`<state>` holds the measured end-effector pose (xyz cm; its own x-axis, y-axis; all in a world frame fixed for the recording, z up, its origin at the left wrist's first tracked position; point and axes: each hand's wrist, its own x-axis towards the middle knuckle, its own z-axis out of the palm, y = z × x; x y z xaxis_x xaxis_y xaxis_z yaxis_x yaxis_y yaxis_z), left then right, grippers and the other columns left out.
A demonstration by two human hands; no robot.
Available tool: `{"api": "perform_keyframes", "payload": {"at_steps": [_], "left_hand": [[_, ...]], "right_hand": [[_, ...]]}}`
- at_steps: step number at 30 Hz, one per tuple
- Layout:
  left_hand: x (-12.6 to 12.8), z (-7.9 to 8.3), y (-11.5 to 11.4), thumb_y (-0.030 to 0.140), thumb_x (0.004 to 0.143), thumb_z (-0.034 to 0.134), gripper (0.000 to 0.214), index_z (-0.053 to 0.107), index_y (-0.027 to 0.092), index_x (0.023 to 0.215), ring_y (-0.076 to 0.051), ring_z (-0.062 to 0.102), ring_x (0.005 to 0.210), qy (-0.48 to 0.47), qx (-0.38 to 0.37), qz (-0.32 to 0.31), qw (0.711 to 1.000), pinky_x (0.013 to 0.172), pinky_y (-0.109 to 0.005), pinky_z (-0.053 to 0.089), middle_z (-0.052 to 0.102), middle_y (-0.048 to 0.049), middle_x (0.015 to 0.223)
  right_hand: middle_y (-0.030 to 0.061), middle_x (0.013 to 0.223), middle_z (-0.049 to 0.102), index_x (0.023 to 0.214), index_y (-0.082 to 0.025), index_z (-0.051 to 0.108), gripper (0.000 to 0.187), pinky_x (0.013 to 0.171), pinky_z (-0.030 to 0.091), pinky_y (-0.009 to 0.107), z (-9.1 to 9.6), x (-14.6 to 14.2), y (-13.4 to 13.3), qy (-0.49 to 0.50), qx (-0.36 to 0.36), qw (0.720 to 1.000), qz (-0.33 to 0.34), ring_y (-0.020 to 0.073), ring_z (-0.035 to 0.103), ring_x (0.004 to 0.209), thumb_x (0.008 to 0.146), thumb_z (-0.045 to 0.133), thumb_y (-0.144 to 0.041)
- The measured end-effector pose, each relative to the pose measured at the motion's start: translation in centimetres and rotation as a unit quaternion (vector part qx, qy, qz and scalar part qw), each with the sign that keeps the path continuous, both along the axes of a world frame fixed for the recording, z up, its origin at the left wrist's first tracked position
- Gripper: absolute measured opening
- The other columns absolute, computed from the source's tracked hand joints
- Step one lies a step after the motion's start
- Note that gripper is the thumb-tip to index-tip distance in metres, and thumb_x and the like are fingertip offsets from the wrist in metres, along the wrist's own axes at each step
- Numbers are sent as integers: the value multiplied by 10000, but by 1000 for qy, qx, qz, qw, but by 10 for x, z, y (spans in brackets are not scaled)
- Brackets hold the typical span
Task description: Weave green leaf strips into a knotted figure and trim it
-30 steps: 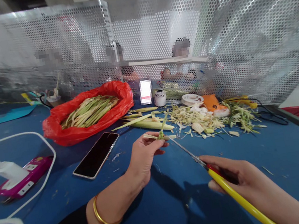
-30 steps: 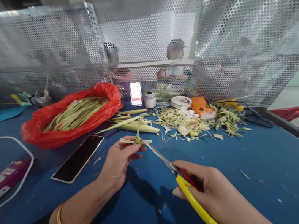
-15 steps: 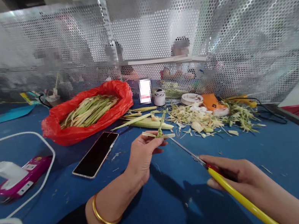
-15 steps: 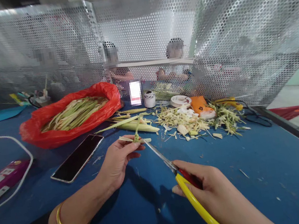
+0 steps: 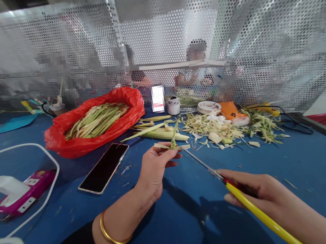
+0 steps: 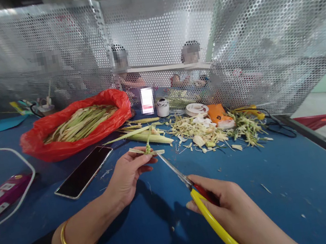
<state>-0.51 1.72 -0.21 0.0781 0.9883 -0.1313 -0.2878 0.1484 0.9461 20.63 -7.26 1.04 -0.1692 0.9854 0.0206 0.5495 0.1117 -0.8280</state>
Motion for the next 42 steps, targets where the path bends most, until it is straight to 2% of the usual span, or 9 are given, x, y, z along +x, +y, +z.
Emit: {"api": "perform_keyframes", "payload": {"at_steps": [15, 20, 24, 28, 32, 35, 38, 42], "left_hand": [[0, 2, 1, 203, 653, 748, 224, 637, 147, 840, -153, 677, 706, -9, 2, 2, 1000, 603, -247, 463, 729, -38, 800], [0, 2, 2, 210, 658, 755, 203, 667, 148, 831, -148, 668, 720, -4, 4, 4, 1000, 610, -245, 463, 717, -33, 799], [-1, 2, 1, 206, 678, 744, 171, 690, 143, 828, -136, 655, 707, -22, -16, -25, 999, 611, -241, 465, 722, -51, 848], [-1, 1, 1, 182, 703, 708, 172, 698, 133, 868, -115, 625, 668, -58, -58, -89, 993, 582, -229, 450, 702, -58, 870], [-1, 0, 1, 156, 714, 661, 158, 684, 117, 865, -83, 559, 585, -84, -93, -140, 982, 533, -216, 408, 646, -30, 767], [-1, 0, 0, 161, 717, 646, 222, 652, 138, 939, -84, 526, 560, -75, -80, -150, 983, 524, -221, 379, 619, -7, 705], [-1, 3, -2, 188, 739, 647, 246, 598, 166, 979, -91, 512, 567, -42, -60, -142, 987, 542, -227, 368, 641, -8, 704], [-1, 6, -3, 179, 721, 666, 152, 543, 166, 809, -80, 497, 569, -9, -51, -159, 986, 565, -228, 361, 674, -34, 757]], "right_hand": [[5, 661, 720, 978, -223, 780, 284, 634, 560, 265, -1, 1, 1, -16, -1, 1000, 3, 227, 679, 701, 749, 697, -369], [36, 748, 724, 1116, -195, 725, 416, 678, 556, 275, -2, 0, 2, 12, -20, 1000, -20, 243, 677, 781, 782, 667, -435], [64, 852, 709, 1231, -160, 639, 533, 705, 541, 274, -4, 3, 1, 22, -34, 999, -28, 242, 656, 854, 803, 634, -477], [68, 963, 702, 1311, -162, 571, 594, 713, 530, 256, -8, 9, 3, -6, -36, 999, -10, 223, 640, 875, 796, 659, -444], [55, 1003, 702, 1301, -184, 582, 547, 763, 524, 268, -14, 15, 8, -33, -35, 999, 5, 220, 637, 896, 813, 655, -420], [60, 1049, 696, 1297, -190, 583, 547, 782, 525, 277, -15, 18, 11, -48, -46, 998, 8, 234, 634, 934, 819, 644, -449], [60, 1012, 698, 1320, -192, 569, 600, 745, 531, 274, -12, 18, 11, -41, -52, 998, -7, 243, 632, 929, 802, 652, -483], [46, 901, 684, 1285, -188, 608, 584, 686, 515, 251, -7, 18, 11, -11, -61, 998, -9, 214, 615, 838, 781, 672, -476]]}}
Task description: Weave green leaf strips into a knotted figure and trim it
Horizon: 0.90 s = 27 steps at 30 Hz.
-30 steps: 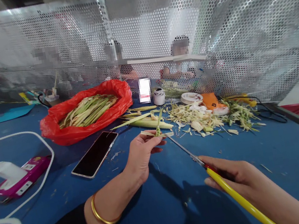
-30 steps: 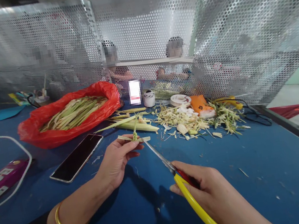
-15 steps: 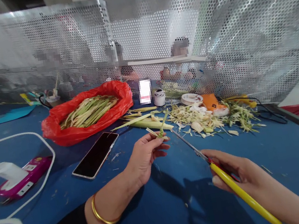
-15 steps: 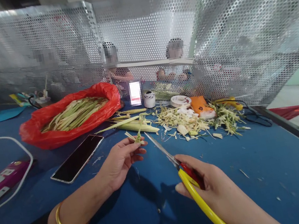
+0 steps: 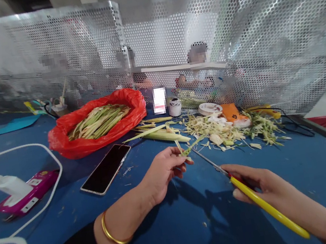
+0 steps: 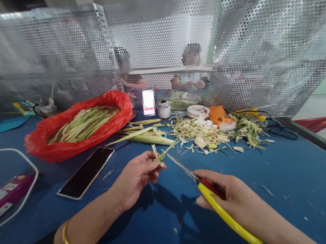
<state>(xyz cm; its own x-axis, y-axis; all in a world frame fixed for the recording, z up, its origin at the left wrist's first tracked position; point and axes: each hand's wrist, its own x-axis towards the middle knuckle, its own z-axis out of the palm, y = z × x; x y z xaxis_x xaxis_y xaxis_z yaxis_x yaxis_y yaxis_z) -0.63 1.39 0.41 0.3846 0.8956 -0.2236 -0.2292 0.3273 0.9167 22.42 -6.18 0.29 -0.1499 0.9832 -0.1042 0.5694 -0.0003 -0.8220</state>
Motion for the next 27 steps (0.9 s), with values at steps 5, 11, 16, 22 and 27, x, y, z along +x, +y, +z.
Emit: {"api": "perform_keyframes", "payload": {"at_steps": [5, 11, 16, 22, 27], "left_hand": [[-1, -1, 3, 157, 702, 632, 121, 542, 162, 784, -59, 442, 516, 6, -2, -21, 1000, 522, -218, 301, 683, -44, 783], [-2, -6, 7, 150, 670, 581, 71, 564, 154, 738, -59, 365, 479, 22, 20, -61, 998, 488, -239, 221, 636, -23, 703], [-3, -6, 7, 170, 658, 549, 105, 583, 159, 757, -66, 354, 476, 34, 24, -92, 995, 479, -249, 193, 570, 6, 654], [-1, -4, 4, 182, 657, 545, 114, 585, 166, 763, -75, 363, 486, 50, 37, -95, 994, 498, -251, 238, 549, 13, 647], [0, -6, 4, 183, 665, 558, 123, 586, 163, 783, -71, 364, 494, 51, 41, -95, 993, 504, -245, 242, 544, 14, 661]], "right_hand": [[-8, 738, 582, 1245, -180, 634, 560, 636, 471, 222, 0, 0, 1, 55, -31, 998, 9, 140, 529, 672, 763, 692, -459], [-9, 732, 596, 1206, -206, 667, 489, 626, 477, 227, 6, -2, -2, 61, -31, 997, 22, 135, 526, 659, 769, 695, -423], [10, 769, 673, 1164, -223, 701, 450, 623, 521, 233, 16, -3, -5, 46, -10, 999, 14, 153, 584, 667, 750, 713, -398], [18, 793, 691, 1215, -230, 676, 470, 638, 531, 244, 15, -5, -4, 28, -10, 999, 27, 174, 618, 715, 778, 686, -401], [22, 819, 688, 1200, -226, 687, 435, 637, 505, 234, 13, -8, -4, 31, -18, 999, 30, 174, 606, 740, 792, 672, -374]]}}
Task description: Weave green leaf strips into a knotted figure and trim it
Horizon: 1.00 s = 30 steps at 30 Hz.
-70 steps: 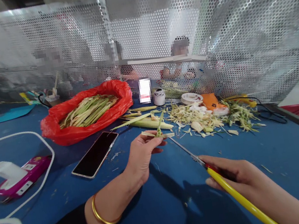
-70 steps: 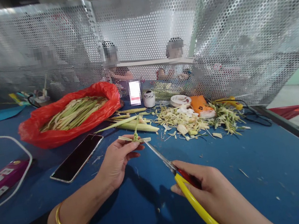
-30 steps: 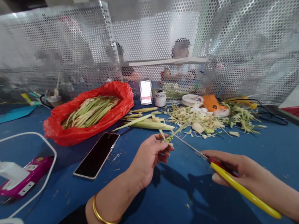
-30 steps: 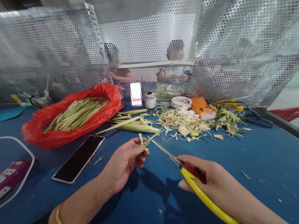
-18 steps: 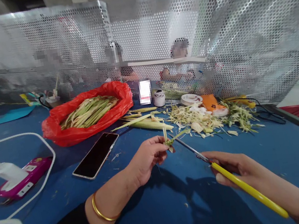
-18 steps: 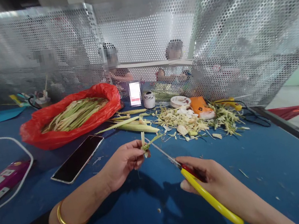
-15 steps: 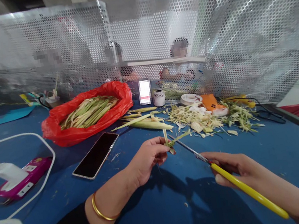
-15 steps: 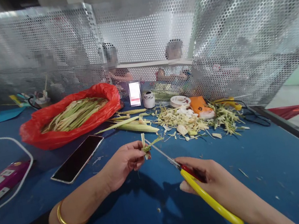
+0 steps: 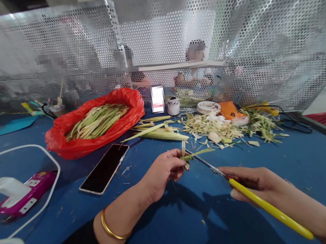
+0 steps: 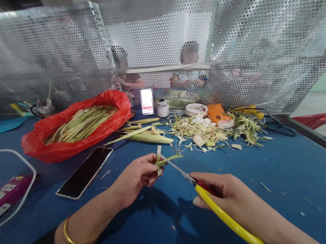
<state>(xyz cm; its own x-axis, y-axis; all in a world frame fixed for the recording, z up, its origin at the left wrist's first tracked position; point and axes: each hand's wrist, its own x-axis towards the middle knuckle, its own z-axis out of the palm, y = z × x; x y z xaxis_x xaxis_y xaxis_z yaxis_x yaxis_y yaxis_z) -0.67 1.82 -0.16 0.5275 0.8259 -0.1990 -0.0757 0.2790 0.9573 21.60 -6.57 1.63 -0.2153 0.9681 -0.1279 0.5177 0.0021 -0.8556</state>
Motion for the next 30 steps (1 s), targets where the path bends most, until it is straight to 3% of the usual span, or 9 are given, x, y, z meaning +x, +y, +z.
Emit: {"api": "perform_keyframes", "payload": {"at_steps": [6, 11, 15, 22, 30], "left_hand": [[-1, -4, 2, 184, 669, 560, 121, 585, 166, 786, -73, 368, 493, -4, -13, 0, 1000, 494, -238, 244, 551, 3, 674], [-1, -4, 2, 182, 673, 558, 99, 592, 171, 766, -77, 373, 496, -7, -14, -1, 1000, 493, -237, 251, 556, 7, 666], [-1, -4, 2, 183, 677, 556, 70, 592, 173, 736, -76, 358, 491, -10, -10, 0, 1000, 489, -241, 242, 549, 7, 658], [-1, -3, 1, 166, 675, 548, 79, 585, 167, 744, -68, 357, 489, -10, -11, -6, 1000, 493, -233, 240, 527, 14, 638], [-1, -2, 2, 165, 690, 566, 72, 599, 164, 755, -63, 367, 491, -8, -3, -4, 1000, 485, -236, 225, 543, 12, 663]], "right_hand": [[-24, 647, 608, 1094, -201, 734, 369, 490, 415, 192, -1, -4, 0, 21, -23, 1000, -1, 90, 454, 516, 787, 679, -399], [11, 789, 696, 1094, -232, 741, 364, 600, 490, 227, 0, -4, 0, 7, 16, 1000, -3, 163, 588, 679, 777, 691, -403], [12, 835, 714, 1147, -224, 719, 389, 666, 515, 252, -3, -2, 0, -10, 23, 1000, -1, 174, 619, 717, 807, 659, -405], [25, 921, 732, 1191, -236, 696, 441, 619, 528, 232, -16, 9, 6, -31, 30, 999, 18, 201, 646, 780, 785, 685, -406], [8, 802, 724, 1115, -218, 736, 380, 602, 515, 229, -9, 3, 1, -15, 65, 998, -18, 179, 638, 692, 789, 678, -405]]}}
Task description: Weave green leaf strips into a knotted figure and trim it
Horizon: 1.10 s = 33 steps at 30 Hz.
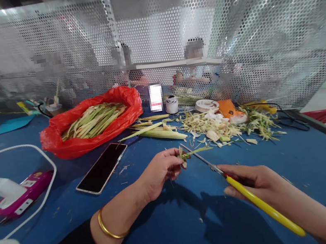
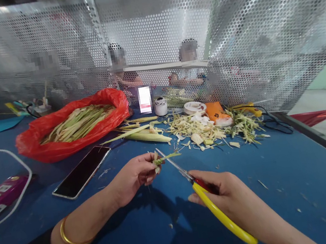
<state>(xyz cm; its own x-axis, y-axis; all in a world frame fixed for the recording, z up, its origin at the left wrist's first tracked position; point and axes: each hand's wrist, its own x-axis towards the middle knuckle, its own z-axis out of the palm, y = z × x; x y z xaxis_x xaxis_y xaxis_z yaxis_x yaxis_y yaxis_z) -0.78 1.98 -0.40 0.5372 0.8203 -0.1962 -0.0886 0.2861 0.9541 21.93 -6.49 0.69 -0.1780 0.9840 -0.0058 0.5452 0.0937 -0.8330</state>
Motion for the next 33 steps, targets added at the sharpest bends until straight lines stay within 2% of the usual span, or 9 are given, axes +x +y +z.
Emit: {"api": "perform_keyframes", "payload": {"at_steps": [8, 11, 17, 21, 24, 28, 33], "left_hand": [[0, -3, 1, 248, 723, 679, 253, 667, 156, 957, -62, 437, 528, -3, 7, 15, 1000, 509, -234, 272, 634, -3, 768], [0, -3, 1, 265, 732, 695, 315, 628, 166, 1023, -66, 451, 540, -7, 14, 25, 1000, 522, -234, 286, 677, -19, 823], [1, -4, 2, 281, 686, 748, 271, 577, 163, 859, -69, 458, 544, -7, 28, 48, 998, 538, -239, 284, 685, -23, 781], [0, -4, 2, 274, 668, 754, 266, 615, 148, 856, -68, 447, 537, 1, 42, 48, 998, 534, -245, 273, 668, -19, 762], [0, -4, 1, 280, 683, 739, 261, 633, 136, 874, -67, 438, 537, -2, 48, 41, 998, 531, -246, 269, 680, -39, 799], [-1, -4, 1, 260, 692, 724, 218, 641, 138, 853, -66, 429, 537, -4, 55, 28, 998, 527, -244, 268, 685, -40, 805], [-1, -5, 2, 248, 701, 721, 195, 647, 141, 845, -58, 406, 526, -11, 50, 18, 999, 521, -241, 255, 686, -39, 810]], "right_hand": [[27, 776, 712, 1147, -174, 708, 497, 558, 482, 231, -9, 5, 11, -115, 9, 991, -61, 207, 624, 693, 764, 658, -487], [23, 749, 668, 1167, -166, 683, 528, 554, 456, 240, -11, 6, 11, -82, -2, 995, -52, 185, 573, 659, 776, 629, -517], [3, 751, 544, 1304, -165, 568, 604, 595, 419, 245, -2, 5, 5, 11, -48, 999, 8, 154, 472, 674, 798, 620, -491], [-8, 741, 524, 1281, -196, 603, 561, 598, 412, 235, 4, 6, 3, 6, -49, 998, 31, 143, 449, 671, 797, 641, -477], [-4, 723, 567, 1239, -206, 650, 534, 603, 436, 239, 6, 6, 2, 0, -41, 999, 23, 148, 484, 667, 766, 680, -452], [40, 886, 687, 1211, -228, 678, 500, 613, 472, 252, 5, 7, 3, -15, -36, 999, 11, 208, 582, 783, 758, 689, -441], [43, 1072, 709, 1239, -245, 660, 490, 674, 503, 267, 0, 12, 4, -34, -38, 998, 24, 259, 622, 928, 784, 680, -426]]}}
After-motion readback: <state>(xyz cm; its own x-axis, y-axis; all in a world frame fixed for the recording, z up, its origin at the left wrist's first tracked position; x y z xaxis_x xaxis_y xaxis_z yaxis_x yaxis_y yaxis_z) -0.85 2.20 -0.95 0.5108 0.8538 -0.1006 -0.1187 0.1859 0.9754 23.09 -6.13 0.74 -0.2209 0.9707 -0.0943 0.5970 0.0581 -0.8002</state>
